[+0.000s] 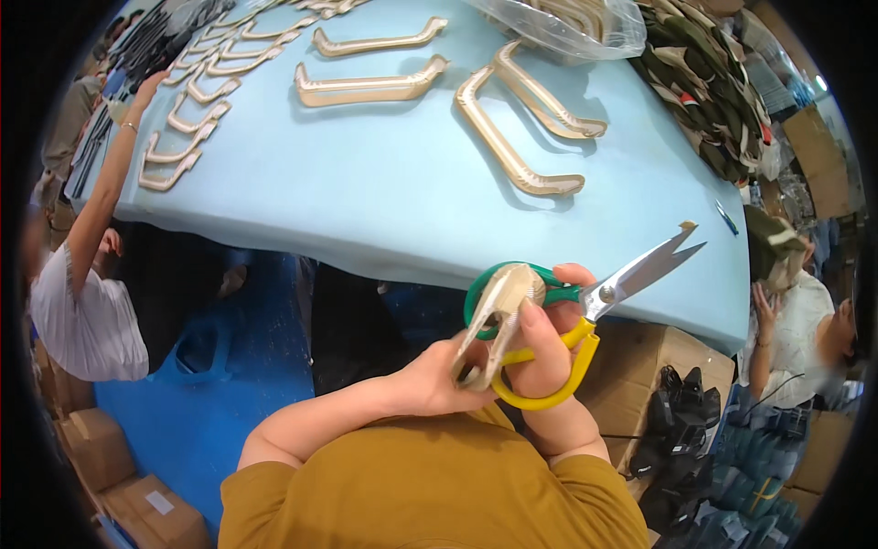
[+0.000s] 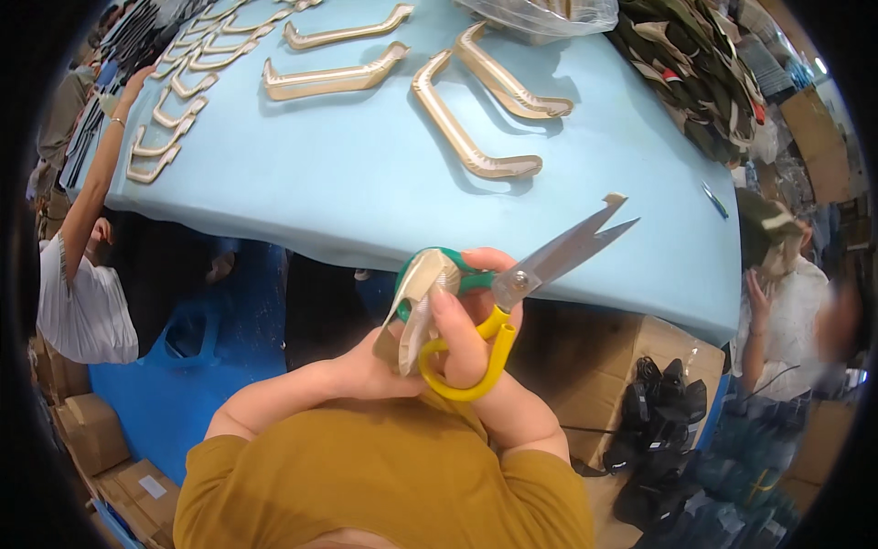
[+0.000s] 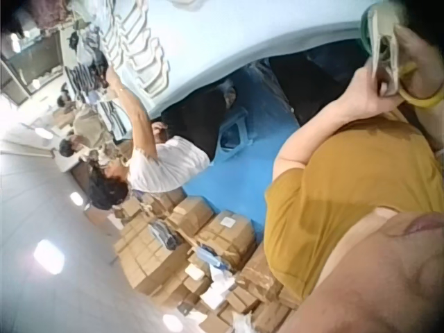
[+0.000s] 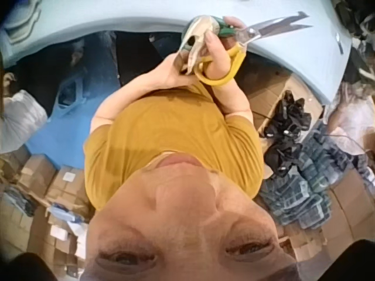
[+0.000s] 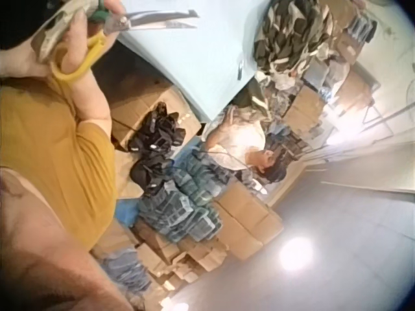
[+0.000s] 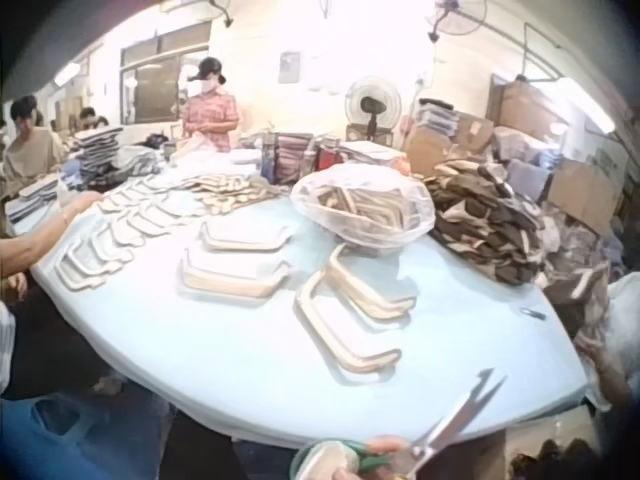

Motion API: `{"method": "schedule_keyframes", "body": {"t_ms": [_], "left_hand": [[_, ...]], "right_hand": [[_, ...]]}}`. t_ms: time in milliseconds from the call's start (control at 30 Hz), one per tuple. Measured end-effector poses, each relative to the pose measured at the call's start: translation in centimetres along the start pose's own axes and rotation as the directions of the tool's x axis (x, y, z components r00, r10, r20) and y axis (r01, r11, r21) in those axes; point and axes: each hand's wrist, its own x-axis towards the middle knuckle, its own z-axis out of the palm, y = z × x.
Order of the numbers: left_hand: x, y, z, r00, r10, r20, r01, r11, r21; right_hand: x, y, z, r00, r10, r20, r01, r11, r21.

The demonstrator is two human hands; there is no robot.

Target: Trim excess material from leather bag handles using scissors.

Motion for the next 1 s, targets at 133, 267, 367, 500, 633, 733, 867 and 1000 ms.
{"method": "schedule_keyframes", "body": {"t_ms": [133, 267, 367, 500, 633, 733, 867, 1000], "left_hand": [[2.1, 5.1, -2.0, 0.989, 0.067, 0.128, -0.084, 0.988, 0.13], [5.3, 10.9, -4.5, 0.833, 0.553, 0.012, -0.412, 0.606, 0.68], [9.8, 13.8, -6.2, 0.737, 0.673, 0.07, -0.342, 0.281, 0.897], [18.3, 14.3, -9.3, 0.84, 0.533, 0.097, -0.223, 0.177, 0.959], [22.0, 11.4, -12.7, 0.772, 0.632, 0.07, -0.199, 0.135, 0.971], [23.6, 14.5, -17.5, 0.924, 0.203, -0.324, 0.225, 0.397, 0.89], [26.6, 11.8, -30.6, 0.672, 0.479, -0.565, 0.533, 0.218, 0.818], [31.1, 11.4, -33.7, 0.571, 0.345, -0.745, 0.715, 0.238, 0.658]], "right_hand": [[1.8, -2.7, -2.9, 0.976, -0.185, -0.111, 0.181, 0.982, -0.049], [3.7, -5.3, -7.3, 0.846, -0.471, -0.25, 0.441, 0.882, -0.168], [4.1, -5.7, -10.3, 0.822, -0.483, -0.301, 0.437, 0.875, -0.21], [4.8, -4.2, -10.6, 0.868, -0.378, -0.321, 0.341, 0.925, -0.166], [6.5, -2.0, -12.4, 0.901, -0.366, -0.235, 0.317, 0.922, -0.221], [7.6, -1.0, -13.9, 0.915, -0.309, -0.258, 0.3, 0.951, -0.075], [8.3, -1.4, -14.5, 0.943, -0.22, -0.251, 0.251, 0.963, 0.102], [8.7, -1.5, -14.2, 0.939, -0.183, -0.29, 0.204, 0.978, 0.042]]}}
